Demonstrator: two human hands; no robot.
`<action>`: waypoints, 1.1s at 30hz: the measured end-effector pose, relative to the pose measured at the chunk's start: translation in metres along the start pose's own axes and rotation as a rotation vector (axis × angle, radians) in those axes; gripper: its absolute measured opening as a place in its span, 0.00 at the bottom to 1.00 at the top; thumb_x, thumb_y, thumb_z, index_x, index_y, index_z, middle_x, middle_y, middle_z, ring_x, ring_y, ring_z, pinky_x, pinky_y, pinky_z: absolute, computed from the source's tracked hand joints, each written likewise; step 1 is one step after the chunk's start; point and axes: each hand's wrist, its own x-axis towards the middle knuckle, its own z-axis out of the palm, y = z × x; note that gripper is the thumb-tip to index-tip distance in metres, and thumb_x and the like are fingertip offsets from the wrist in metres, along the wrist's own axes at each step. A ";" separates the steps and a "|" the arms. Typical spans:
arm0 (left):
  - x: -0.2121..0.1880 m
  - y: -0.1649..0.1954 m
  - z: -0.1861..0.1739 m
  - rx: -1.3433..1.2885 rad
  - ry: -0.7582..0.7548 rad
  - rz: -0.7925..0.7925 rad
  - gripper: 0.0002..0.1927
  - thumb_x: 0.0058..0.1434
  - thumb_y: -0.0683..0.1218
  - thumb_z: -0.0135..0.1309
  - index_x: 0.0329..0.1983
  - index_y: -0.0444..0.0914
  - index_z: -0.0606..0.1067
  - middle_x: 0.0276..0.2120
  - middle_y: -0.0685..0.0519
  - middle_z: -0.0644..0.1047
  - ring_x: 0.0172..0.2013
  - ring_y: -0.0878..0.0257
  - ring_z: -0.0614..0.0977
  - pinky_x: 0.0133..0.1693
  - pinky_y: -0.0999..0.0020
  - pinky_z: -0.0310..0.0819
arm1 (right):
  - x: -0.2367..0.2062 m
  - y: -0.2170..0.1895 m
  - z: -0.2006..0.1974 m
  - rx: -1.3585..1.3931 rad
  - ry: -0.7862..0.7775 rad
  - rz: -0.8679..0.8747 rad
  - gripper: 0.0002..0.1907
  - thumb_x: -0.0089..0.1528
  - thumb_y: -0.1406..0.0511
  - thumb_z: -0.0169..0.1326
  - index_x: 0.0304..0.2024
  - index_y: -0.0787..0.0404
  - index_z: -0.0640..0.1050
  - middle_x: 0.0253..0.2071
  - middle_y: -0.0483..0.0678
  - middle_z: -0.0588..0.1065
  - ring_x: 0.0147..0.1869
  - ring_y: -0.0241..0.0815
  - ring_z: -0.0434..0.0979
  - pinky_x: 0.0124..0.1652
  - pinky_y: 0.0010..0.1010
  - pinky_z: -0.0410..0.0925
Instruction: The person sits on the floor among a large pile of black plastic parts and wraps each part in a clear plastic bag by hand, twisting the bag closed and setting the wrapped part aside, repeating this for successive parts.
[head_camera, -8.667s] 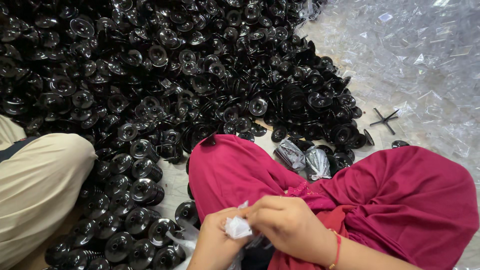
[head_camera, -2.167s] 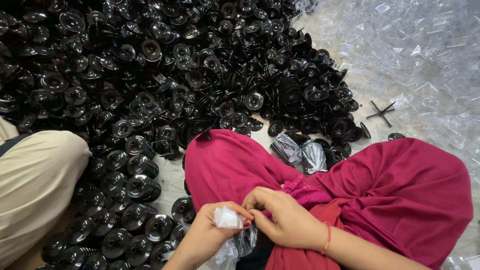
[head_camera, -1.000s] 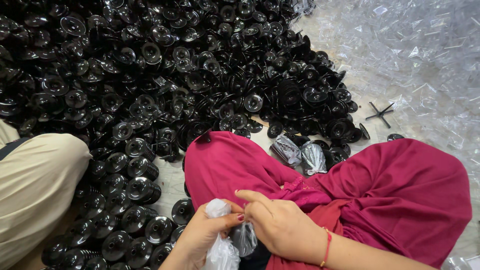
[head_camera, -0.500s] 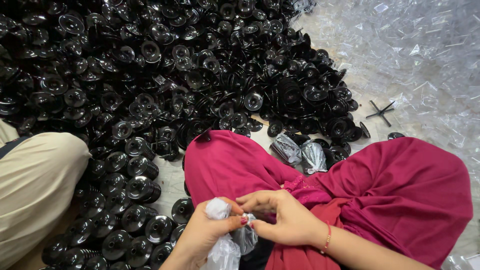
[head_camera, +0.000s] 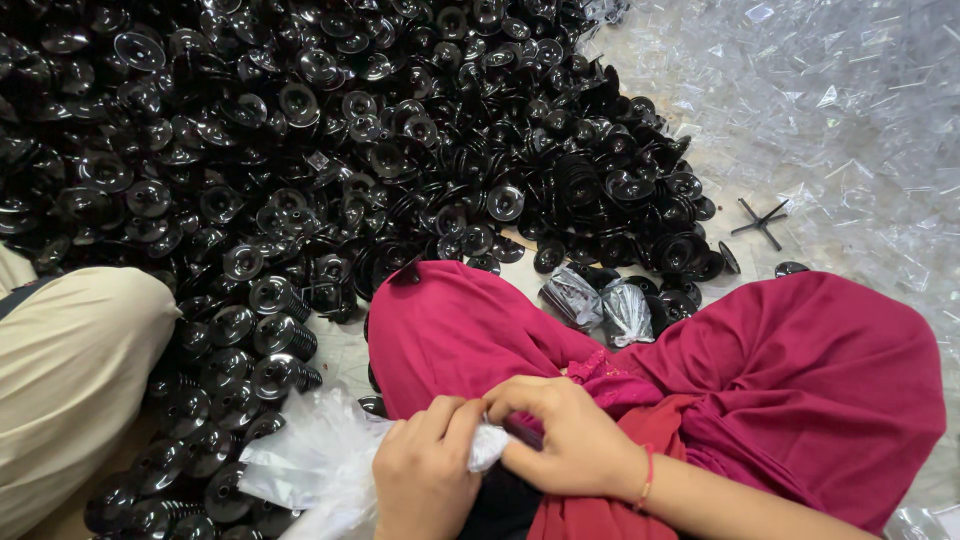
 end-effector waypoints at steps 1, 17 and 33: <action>-0.002 -0.002 0.000 0.003 0.025 0.025 0.12 0.49 0.45 0.61 0.38 0.42 0.80 0.31 0.58 0.77 0.27 0.60 0.78 0.29 0.63 0.67 | -0.001 0.004 0.000 0.057 0.004 -0.020 0.08 0.58 0.70 0.59 0.39 0.68 0.80 0.44 0.49 0.83 0.49 0.41 0.85 0.51 0.31 0.75; -0.009 -0.020 0.001 -0.031 0.139 0.336 0.09 0.56 0.46 0.61 0.39 0.39 0.79 0.36 0.55 0.79 0.28 0.64 0.77 0.29 0.66 0.64 | -0.003 0.048 0.009 0.938 -0.026 0.595 0.08 0.61 0.70 0.60 0.42 0.69 0.82 0.43 0.46 0.80 0.46 0.33 0.78 0.50 0.26 0.70; -0.020 -0.075 -0.028 -0.293 0.002 -0.205 0.20 0.42 0.36 0.62 0.42 0.39 0.78 0.41 0.52 0.81 0.42 0.52 0.84 0.43 0.62 0.77 | 0.000 0.052 -0.052 0.258 0.345 0.286 0.04 0.67 0.68 0.51 0.41 0.63 0.76 0.49 0.49 0.77 0.45 0.35 0.76 0.44 0.26 0.71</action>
